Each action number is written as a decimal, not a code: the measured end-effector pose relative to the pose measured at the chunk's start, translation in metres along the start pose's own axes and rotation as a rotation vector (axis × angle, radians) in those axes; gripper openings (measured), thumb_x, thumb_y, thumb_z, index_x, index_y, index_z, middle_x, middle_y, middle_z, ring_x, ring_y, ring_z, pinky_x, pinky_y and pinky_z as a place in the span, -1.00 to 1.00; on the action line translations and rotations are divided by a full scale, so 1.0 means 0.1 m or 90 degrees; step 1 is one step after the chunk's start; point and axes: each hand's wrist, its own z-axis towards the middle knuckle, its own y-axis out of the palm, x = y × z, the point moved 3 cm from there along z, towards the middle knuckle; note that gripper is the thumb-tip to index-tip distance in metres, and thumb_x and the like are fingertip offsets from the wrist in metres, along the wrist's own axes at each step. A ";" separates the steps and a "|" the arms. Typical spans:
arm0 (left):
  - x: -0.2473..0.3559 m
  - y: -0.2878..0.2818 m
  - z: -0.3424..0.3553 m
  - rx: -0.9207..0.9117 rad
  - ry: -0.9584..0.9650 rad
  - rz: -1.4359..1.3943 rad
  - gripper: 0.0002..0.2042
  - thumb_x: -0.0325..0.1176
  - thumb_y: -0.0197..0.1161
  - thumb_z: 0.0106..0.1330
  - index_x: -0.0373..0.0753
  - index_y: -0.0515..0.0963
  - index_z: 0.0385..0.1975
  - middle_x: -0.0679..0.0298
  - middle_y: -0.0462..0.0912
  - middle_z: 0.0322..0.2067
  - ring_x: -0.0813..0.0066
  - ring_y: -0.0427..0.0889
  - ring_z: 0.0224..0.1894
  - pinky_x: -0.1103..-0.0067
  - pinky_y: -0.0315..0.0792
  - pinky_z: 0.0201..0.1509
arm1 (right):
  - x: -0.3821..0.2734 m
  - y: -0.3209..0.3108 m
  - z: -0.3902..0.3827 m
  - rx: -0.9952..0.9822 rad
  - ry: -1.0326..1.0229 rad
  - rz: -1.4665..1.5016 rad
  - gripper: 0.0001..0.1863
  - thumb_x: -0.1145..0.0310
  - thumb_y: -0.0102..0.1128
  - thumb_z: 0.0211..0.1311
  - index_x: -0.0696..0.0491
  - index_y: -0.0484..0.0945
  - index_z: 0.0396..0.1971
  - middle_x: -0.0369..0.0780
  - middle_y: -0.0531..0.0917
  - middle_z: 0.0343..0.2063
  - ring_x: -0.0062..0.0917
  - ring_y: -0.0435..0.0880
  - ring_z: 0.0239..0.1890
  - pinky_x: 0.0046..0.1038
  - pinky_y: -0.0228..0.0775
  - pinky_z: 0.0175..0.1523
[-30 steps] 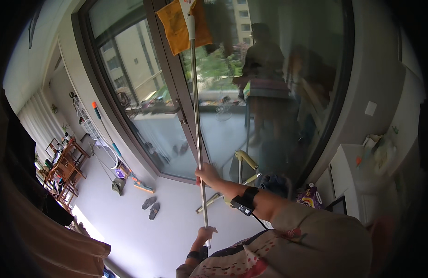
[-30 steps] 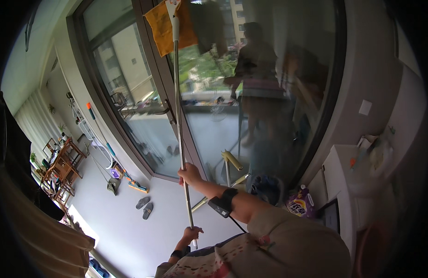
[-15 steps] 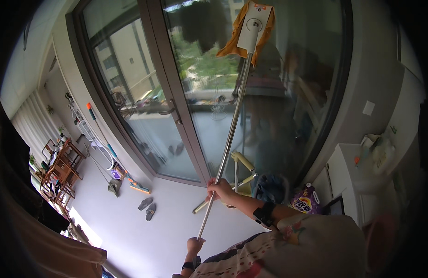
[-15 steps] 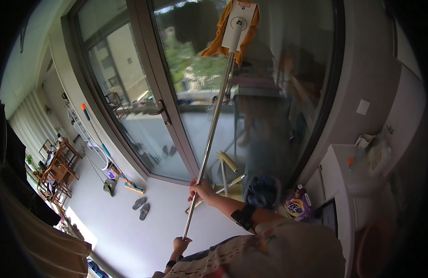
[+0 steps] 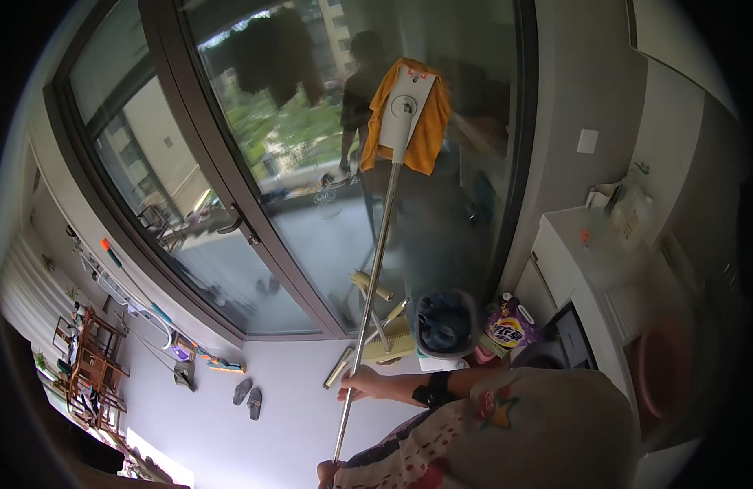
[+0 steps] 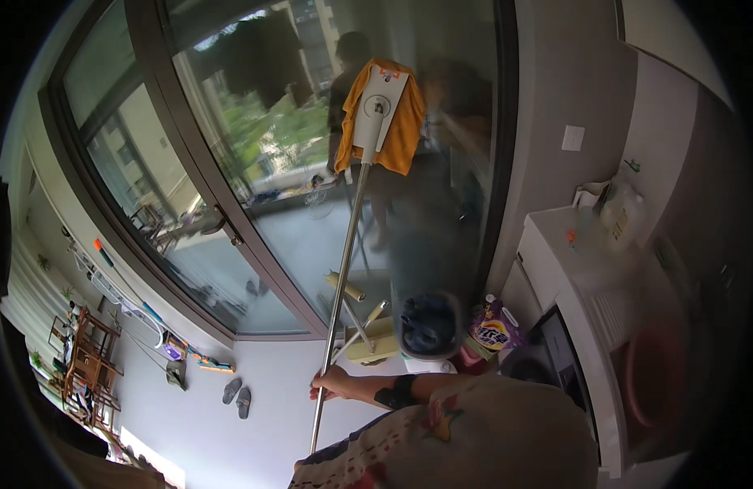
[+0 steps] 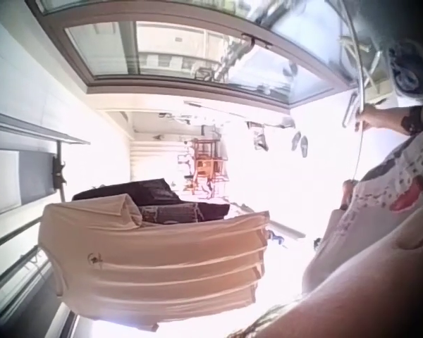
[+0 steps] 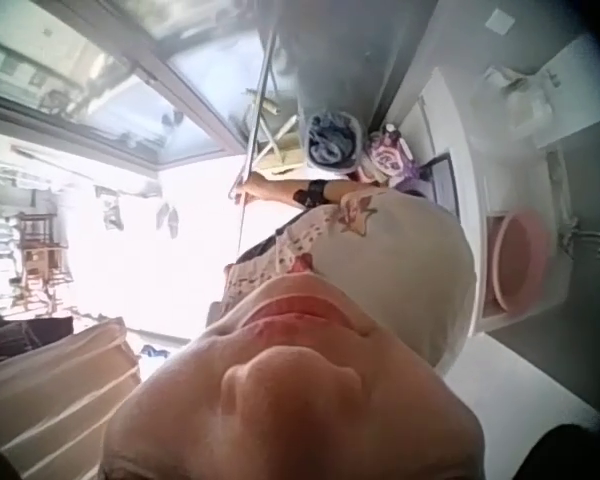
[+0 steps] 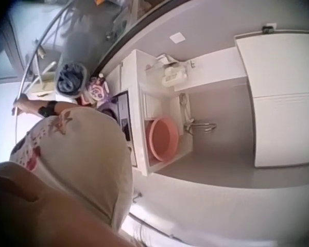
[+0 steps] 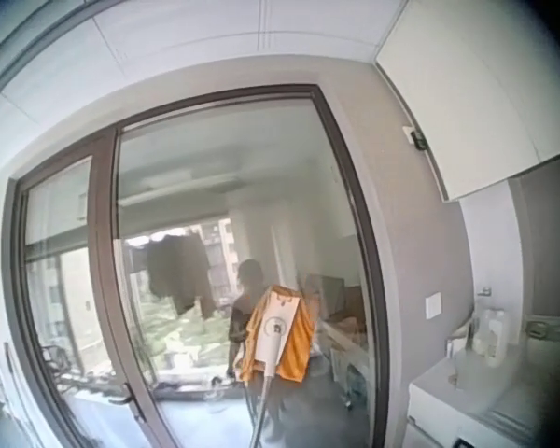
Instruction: Using a long-handled squeegee to clean glass doors and high surfaces on a balcony.
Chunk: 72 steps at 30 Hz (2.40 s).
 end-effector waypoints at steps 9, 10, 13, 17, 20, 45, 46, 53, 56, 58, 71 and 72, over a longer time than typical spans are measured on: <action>0.56 0.16 0.12 -0.019 0.019 -0.076 -0.72 -0.13 0.28 0.04 -0.26 0.63 -0.59 0.14 0.61 -0.63 0.23 0.62 -0.51 0.42 0.46 -0.37 | -0.34 -0.39 -0.31 0.005 -0.030 -0.079 -0.85 0.51 0.12 0.03 0.09 0.42 -0.35 -0.15 0.61 -0.53 -0.38 0.69 -0.45 -0.33 0.60 -0.30; 0.72 0.14 0.16 -0.023 0.037 -0.077 -0.72 -0.13 0.28 0.04 -0.26 0.63 -0.59 0.14 0.61 -0.63 0.23 0.62 -0.51 0.42 0.46 -0.37 | -0.44 -0.45 -0.36 0.022 -0.038 -0.078 -0.86 0.51 0.10 0.03 0.09 0.42 -0.36 -0.17 0.61 -0.54 -0.41 0.69 -0.47 -0.35 0.60 -0.33; 1.23 0.05 0.22 -0.019 0.097 -0.099 -0.72 -0.12 0.28 0.05 -0.26 0.63 -0.58 0.13 0.61 -0.62 0.23 0.62 -0.51 0.41 0.46 -0.37 | -0.62 -0.51 -0.48 0.040 -0.072 -0.093 -0.85 0.51 0.13 -0.02 0.08 0.43 -0.38 -0.18 0.61 -0.56 -0.41 0.70 -0.45 -0.40 0.60 -0.33; 1.89 -0.14 0.20 -0.008 0.164 -0.128 -0.72 -0.12 0.27 0.05 -0.26 0.63 -0.57 0.13 0.61 -0.61 0.24 0.62 -0.51 0.41 0.46 -0.37 | -0.66 -0.54 -0.58 0.081 -0.078 -0.104 -0.86 0.51 0.13 -0.01 0.06 0.43 -0.40 -0.21 0.62 -0.57 -0.45 0.70 -0.49 -0.43 0.59 -0.35; 2.18 -0.30 0.18 -0.009 0.211 -0.139 -0.71 -0.12 0.27 0.06 -0.26 0.63 -0.56 0.12 0.61 -0.61 0.24 0.62 -0.51 0.41 0.46 -0.37 | -0.71 -0.60 -0.64 0.070 -0.083 -0.128 -0.85 0.52 0.13 -0.01 0.08 0.42 -0.38 -0.19 0.62 -0.58 -0.44 0.70 -0.50 -0.42 0.58 -0.38; 2.61 -1.68 0.26 0.039 0.382 -0.134 -0.70 -0.11 0.26 0.08 -0.28 0.63 -0.49 0.08 0.62 -0.57 0.25 0.61 -0.51 0.39 0.46 -0.35 | -1.46 -0.54 -0.94 0.301 -0.503 0.004 -0.45 0.44 0.05 0.01 0.06 0.11 0.05 -0.16 0.46 -0.44 -0.47 0.59 -0.49 -0.37 0.42 -0.54; 2.61 -1.59 0.23 0.025 0.386 -0.130 -0.70 -0.11 0.26 0.08 -0.28 0.63 -0.49 0.08 0.62 -0.57 0.25 0.61 -0.51 0.39 0.46 -0.35 | -1.47 -0.55 -0.87 0.296 -0.505 -0.005 -0.45 0.44 0.05 0.01 0.06 0.11 0.05 -0.16 0.46 -0.44 -0.47 0.59 -0.49 -0.37 0.42 -0.54; 2.53 -1.17 0.21 -0.036 0.356 -0.144 -0.69 -0.11 0.25 0.09 -0.28 0.63 -0.47 0.07 0.63 -0.56 0.25 0.61 -0.50 0.39 0.46 -0.35 | -1.56 -0.19 -0.83 0.229 -0.497 0.045 -0.87 0.50 -0.10 0.20 0.06 0.17 -0.32 -0.24 0.38 -0.60 -0.52 0.44 -0.65 -0.42 0.44 -0.52; 2.43 -1.10 0.18 -0.039 0.348 -0.154 -0.69 -0.10 0.25 0.10 -0.28 0.63 -0.46 0.06 0.63 -0.55 0.25 0.61 -0.50 0.39 0.46 -0.35 | -1.47 -0.05 -0.84 0.232 -0.504 0.039 -0.86 0.48 -0.08 0.21 0.07 0.16 -0.33 -0.24 0.37 -0.59 -0.51 0.44 -0.63 -0.43 0.42 -0.51; 2.40 -1.10 0.17 -0.042 0.347 -0.156 -0.69 -0.10 0.25 0.10 -0.28 0.63 -0.45 0.06 0.63 -0.55 0.25 0.61 -0.50 0.39 0.46 -0.35 | -1.39 0.02 -0.88 0.195 -0.518 0.019 -0.86 0.48 -0.07 0.21 0.06 0.16 -0.33 -0.24 0.37 -0.59 -0.52 0.42 -0.63 -0.42 0.41 -0.51; 2.69 -0.56 0.07 -0.087 0.334 -0.143 -0.67 -0.10 0.24 0.11 -0.29 0.63 -0.42 0.03 0.63 -0.53 0.26 0.61 -0.50 0.38 0.46 -0.34 | -1.12 -0.28 -1.72 0.207 -0.641 0.064 -0.85 0.55 -0.09 0.21 0.05 0.14 -0.33 -0.26 0.35 -0.63 -0.56 0.41 -0.63 -0.44 0.40 -0.49; 2.73 -0.49 0.06 -0.089 0.327 -0.141 -0.67 -0.10 0.24 0.11 -0.29 0.63 -0.42 0.03 0.63 -0.53 0.26 0.61 -0.50 0.38 0.46 -0.34 | -1.13 -0.36 -1.77 0.208 -0.623 0.091 -0.85 0.54 -0.08 0.24 0.03 0.15 -0.32 -0.26 0.34 -0.61 -0.55 0.40 -0.59 -0.43 0.38 -0.46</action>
